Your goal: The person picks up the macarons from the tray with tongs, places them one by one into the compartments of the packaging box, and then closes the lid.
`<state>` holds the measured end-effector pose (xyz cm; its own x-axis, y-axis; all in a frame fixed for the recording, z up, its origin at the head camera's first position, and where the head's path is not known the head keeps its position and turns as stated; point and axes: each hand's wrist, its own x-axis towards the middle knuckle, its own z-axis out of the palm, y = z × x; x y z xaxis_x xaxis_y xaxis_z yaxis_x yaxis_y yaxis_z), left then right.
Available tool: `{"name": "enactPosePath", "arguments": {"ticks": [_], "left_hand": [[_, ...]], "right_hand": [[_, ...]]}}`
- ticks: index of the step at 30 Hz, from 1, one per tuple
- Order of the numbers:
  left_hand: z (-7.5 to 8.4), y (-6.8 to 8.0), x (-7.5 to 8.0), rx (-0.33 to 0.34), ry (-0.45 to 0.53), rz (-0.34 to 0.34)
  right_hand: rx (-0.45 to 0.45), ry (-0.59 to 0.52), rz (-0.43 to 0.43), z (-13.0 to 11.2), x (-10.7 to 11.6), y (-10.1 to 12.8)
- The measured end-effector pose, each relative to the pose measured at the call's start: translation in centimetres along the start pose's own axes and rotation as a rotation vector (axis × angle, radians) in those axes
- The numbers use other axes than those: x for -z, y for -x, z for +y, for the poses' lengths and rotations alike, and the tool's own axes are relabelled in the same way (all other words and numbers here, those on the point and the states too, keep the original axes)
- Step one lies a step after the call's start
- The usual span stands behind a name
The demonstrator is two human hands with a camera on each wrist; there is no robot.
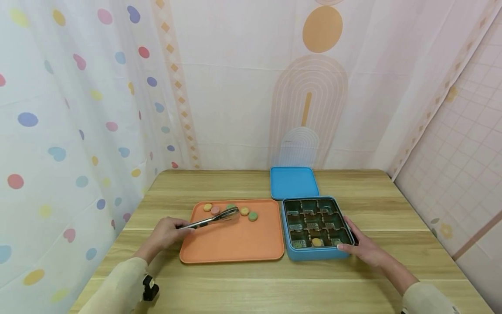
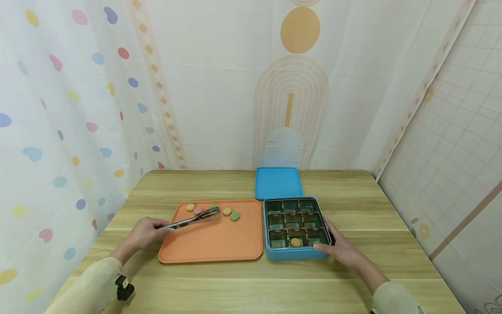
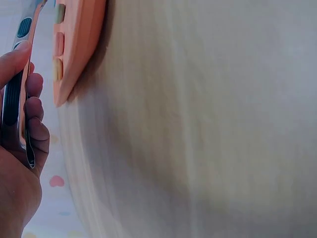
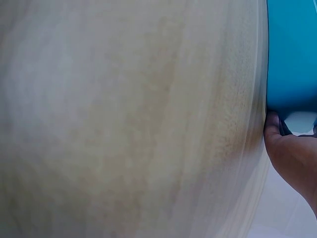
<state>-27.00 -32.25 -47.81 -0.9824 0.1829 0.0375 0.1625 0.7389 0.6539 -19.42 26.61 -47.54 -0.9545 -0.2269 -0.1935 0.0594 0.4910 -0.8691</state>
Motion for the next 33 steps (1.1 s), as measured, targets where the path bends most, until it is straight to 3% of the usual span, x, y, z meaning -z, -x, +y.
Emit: {"name": "enactPosePath", "arguments": {"ticks": [10,19,25,33], "left_hand": [[1.6,-0.9,-0.4,0.009,0.028,0.01],[3.4,-2.0,-1.2,-0.08,0.049,-0.007],[5.2,-3.0,-2.2,-0.071,0.064,-0.031],[8.1,-4.0,-3.7,-0.113,0.086,-0.063]], "right_hand": [[0.0,0.001,0.001,0.1,-0.1,0.0],[0.01,-0.01,0.008,0.1,-0.1,-0.1],[0.007,-0.024,0.01,0.0,-0.1,-0.1],[0.009,-0.042,0.004,-0.2,-0.1,0.0]]}}
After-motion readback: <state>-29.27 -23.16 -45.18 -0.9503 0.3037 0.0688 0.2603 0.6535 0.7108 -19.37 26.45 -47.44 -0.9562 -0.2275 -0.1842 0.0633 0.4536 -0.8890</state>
